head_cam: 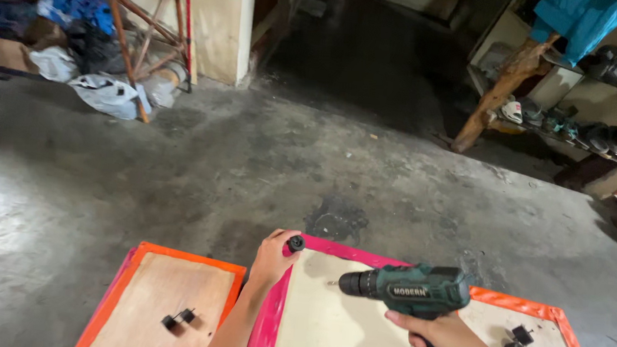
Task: The person uses a cordless drill to attach black plastic feet to the underside of three small wooden boxes wrapped in pink and orange tape. They position each foot and drive screws into the corners of the boxes one at a time.
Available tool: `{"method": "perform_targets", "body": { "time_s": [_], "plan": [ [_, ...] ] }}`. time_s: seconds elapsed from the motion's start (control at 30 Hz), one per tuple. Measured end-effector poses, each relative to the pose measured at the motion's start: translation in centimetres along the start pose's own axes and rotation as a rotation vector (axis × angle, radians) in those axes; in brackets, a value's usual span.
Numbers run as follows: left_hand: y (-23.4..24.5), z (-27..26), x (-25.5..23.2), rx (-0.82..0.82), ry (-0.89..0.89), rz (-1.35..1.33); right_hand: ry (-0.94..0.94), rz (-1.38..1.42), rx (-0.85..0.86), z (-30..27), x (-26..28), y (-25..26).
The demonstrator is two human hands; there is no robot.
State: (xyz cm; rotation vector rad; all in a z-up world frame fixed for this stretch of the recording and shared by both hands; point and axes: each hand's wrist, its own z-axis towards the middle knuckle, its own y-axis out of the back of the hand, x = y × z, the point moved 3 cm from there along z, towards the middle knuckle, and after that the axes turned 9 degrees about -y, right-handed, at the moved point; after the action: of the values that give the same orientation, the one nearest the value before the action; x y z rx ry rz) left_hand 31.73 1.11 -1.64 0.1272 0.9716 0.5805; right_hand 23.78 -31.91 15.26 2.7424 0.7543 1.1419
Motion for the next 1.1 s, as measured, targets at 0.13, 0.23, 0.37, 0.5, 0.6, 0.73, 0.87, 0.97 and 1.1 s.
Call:
{"method": "perform_targets", "body": {
  "time_s": [0.13,0.23,0.37,0.5,0.6,0.73,0.87,0.97,1.1],
  "plan": [
    [-1.2,0.6,1.3,0.016,0.144,0.023,-0.084,-0.044,-0.026,0.8,0.5,0.4],
    [-1.3,0.1,1.1,-0.043,0.062,0.069,-0.094,-0.037,-0.002,2.1,0.6,0.6],
    [-1.1,-0.1,1.2,-0.069,0.059,0.032,-0.056,-0.020,-0.007,4.5,1.6,1.0],
    [-0.9,-0.7,1.2,-0.091,0.062,0.042,0.014,-0.033,-0.017,7.8,4.1,0.6],
    [-0.8,-0.5,0.9,-0.077,0.046,0.050,0.078,-0.079,0.000,9.9,7.0,-0.3],
    [-0.3,-0.5,0.2,-0.094,0.012,0.023,0.142,-0.232,-0.071,11.3,10.3,-1.9],
    [0.0,-0.4,-0.1,-0.063,0.007,0.039,0.163,-0.339,-0.054,11.4,12.3,-3.5],
    [-0.1,-0.3,-0.3,-0.068,0.006,0.037,0.135,-0.366,-0.056,11.0,13.1,-4.2],
    [-0.1,-0.5,-0.2,-0.084,0.014,0.022,0.129,-0.361,-0.047,10.5,13.5,-5.0]
  ]
}}
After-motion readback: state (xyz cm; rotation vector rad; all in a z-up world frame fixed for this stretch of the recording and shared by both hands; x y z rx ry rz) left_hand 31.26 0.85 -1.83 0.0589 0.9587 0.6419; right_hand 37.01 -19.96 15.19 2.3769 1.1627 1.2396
